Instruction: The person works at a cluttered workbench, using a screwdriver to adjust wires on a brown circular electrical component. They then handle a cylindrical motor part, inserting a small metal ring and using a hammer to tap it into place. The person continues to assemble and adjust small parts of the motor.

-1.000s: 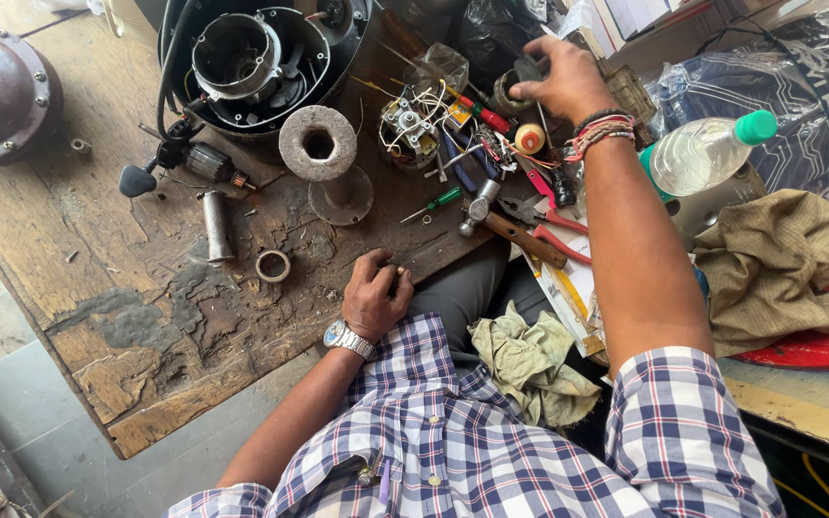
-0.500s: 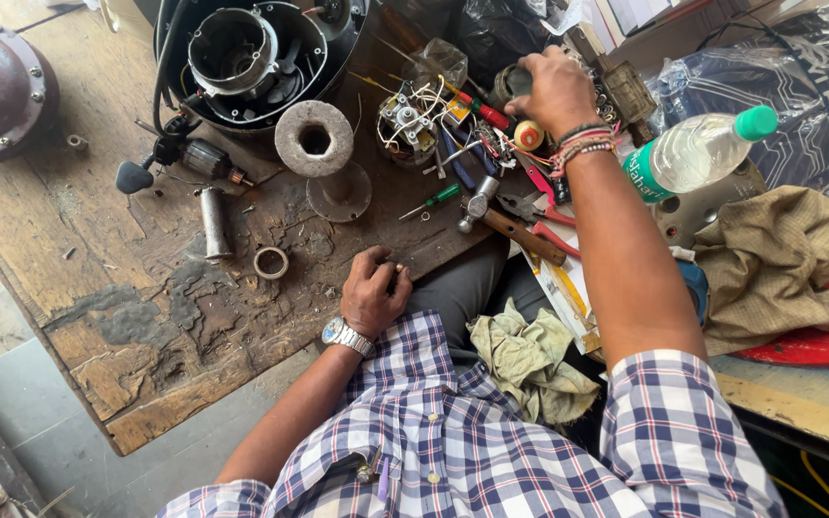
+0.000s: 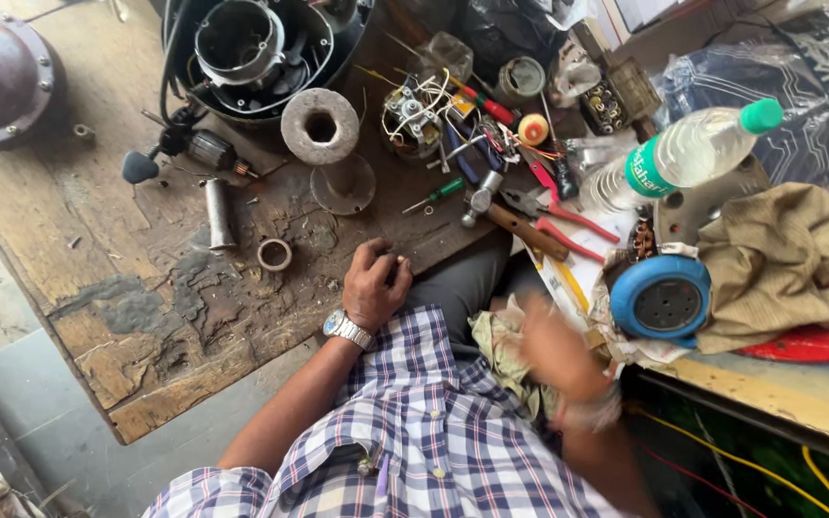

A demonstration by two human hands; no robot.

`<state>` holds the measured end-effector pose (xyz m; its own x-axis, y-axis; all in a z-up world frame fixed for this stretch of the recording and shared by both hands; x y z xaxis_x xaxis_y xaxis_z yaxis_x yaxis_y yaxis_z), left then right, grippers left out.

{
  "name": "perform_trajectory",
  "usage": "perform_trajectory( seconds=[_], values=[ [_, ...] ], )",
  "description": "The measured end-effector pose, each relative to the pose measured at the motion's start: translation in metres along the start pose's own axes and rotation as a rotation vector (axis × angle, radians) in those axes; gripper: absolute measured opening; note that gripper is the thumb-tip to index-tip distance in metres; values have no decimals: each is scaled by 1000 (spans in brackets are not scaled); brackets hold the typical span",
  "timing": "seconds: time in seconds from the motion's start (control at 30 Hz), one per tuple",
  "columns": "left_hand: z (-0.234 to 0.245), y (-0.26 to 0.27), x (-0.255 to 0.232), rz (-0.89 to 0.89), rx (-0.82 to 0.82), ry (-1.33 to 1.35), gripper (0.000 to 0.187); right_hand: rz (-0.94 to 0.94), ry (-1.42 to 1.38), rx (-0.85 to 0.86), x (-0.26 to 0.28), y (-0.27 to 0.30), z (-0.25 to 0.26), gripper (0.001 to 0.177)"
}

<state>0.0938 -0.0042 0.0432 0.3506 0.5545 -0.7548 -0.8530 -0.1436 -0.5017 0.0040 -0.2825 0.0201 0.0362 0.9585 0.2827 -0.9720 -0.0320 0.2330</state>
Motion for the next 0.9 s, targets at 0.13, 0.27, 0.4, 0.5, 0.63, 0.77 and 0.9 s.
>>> perform_trajectory(
  seconds=[0.13,0.27,0.4,0.5,0.63,0.77,0.9],
  values=[
    [0,3,-2,3,9,26,16,127,30,-241,28,62,-51,28],
    [1,3,-4,-47,5,23,14,-80,-160,-230,-7,56,-65,15],
    [-4,1,14,131,62,122,15,-53,-109,-93,-2,31,-59,25],
    [-2,13,29,310,28,198,16,62,-98,-21,24,26,-30,37],
    [-1,23,18,366,21,371,15,344,-96,-381,95,20,56,51],
    [-34,48,15,885,246,684,18,325,-363,-531,149,-13,85,50],
    [-35,37,5,846,337,668,20,439,-365,-599,183,-27,83,38]
  ],
)
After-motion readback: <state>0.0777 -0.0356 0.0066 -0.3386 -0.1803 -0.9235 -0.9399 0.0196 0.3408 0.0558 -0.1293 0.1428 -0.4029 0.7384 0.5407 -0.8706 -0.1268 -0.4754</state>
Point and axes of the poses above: each hand's wrist, its own y-axis away from the middle knuckle, its own z-axis out of the back of the hand, x = y × z, the point moved 10 cm from there along -y, towards the middle knuckle, and after that the axes turned 13 degrees about -x, right-handed, at the moved point
